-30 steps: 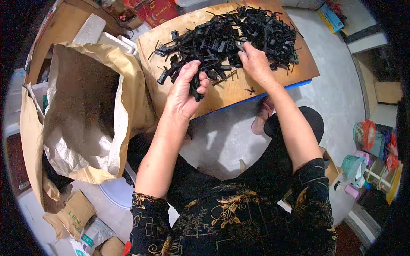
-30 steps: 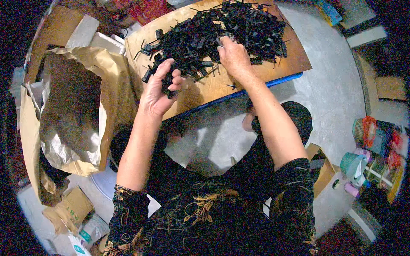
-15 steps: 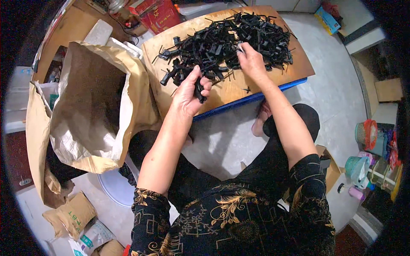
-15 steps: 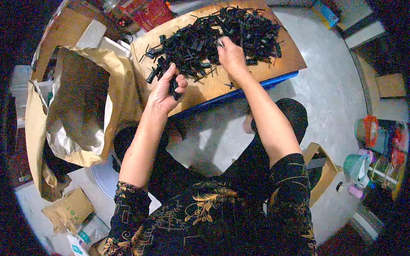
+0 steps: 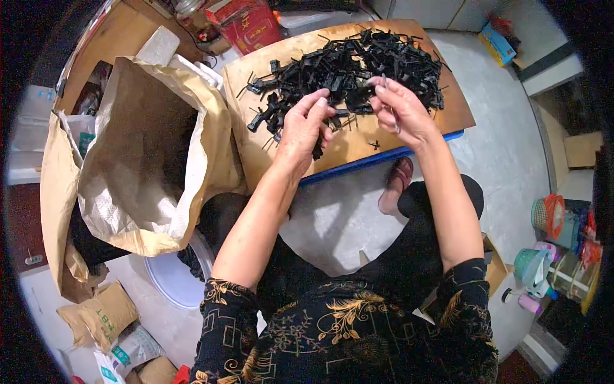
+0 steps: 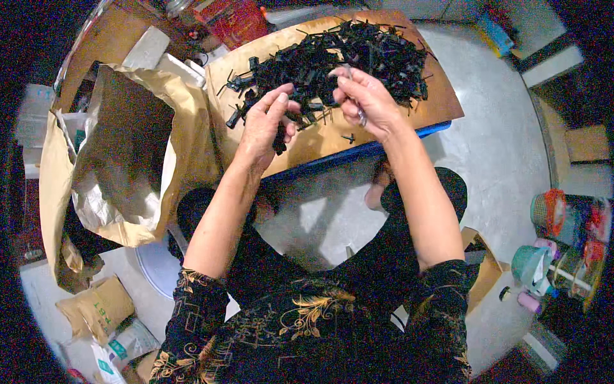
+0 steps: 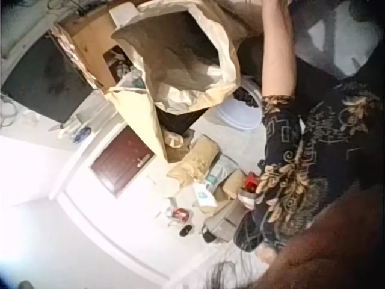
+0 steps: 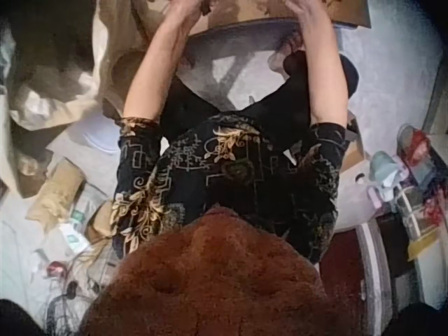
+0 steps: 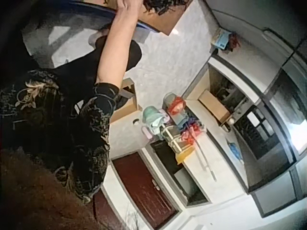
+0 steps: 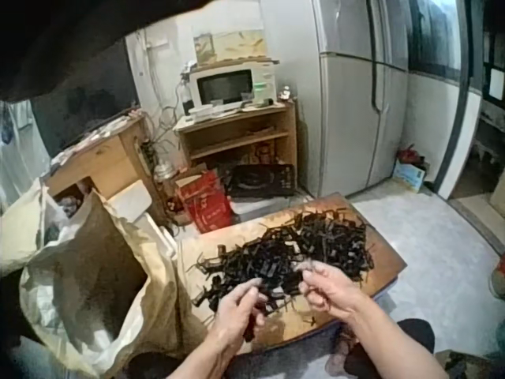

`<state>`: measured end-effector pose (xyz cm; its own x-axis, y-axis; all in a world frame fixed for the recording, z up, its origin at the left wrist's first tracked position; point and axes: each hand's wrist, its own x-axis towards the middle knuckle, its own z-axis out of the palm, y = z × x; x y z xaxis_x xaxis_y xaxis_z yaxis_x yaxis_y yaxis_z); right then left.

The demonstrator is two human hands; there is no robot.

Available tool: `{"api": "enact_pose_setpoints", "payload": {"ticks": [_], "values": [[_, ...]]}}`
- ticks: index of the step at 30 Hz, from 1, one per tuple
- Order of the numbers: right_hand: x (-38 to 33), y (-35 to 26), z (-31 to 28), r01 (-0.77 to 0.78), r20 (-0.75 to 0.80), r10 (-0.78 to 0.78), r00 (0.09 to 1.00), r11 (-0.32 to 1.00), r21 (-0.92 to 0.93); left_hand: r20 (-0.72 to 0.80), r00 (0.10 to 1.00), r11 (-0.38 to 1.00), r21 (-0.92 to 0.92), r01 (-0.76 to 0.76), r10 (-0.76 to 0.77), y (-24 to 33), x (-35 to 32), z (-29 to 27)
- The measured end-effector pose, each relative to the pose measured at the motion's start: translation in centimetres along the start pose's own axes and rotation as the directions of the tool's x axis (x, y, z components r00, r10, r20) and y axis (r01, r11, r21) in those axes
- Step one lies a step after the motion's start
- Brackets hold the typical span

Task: Inspecting and sorting small black plastic components from a pile into a bucket.

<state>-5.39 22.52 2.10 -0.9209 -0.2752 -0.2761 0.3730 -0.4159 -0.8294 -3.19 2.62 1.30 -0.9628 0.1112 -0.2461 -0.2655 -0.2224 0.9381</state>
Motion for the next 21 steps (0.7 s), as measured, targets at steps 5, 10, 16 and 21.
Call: {"api": "enact_pose_setpoints", "payload": {"ticks": [5,10,16,21], "values": [[-1.2,0.1,0.3,-0.118,0.203,0.106,0.974,0.992,0.051,0.156,0.988,1.0,0.026,0.0,-0.004,1.1,-0.7,0.2],[-1.3,0.2,0.6,-0.139,0.204,0.126,0.971,0.989,0.052,0.236,0.971,0.999,0.043,0.016,-0.026,1.2,-0.9,0.2],[-1.4,0.3,0.5,-0.074,0.285,0.092,0.954,0.995,-0.072,0.386,0.917,0.976,-0.134,0.169,-0.106,1.6,-1.3,0.1],[-1.6,0.1,1.2,-0.02,0.289,0.098,0.952,0.965,-0.262,0.413,0.898,0.961,-0.15,0.233,-0.153,1.3,-1.8,0.0]]}}
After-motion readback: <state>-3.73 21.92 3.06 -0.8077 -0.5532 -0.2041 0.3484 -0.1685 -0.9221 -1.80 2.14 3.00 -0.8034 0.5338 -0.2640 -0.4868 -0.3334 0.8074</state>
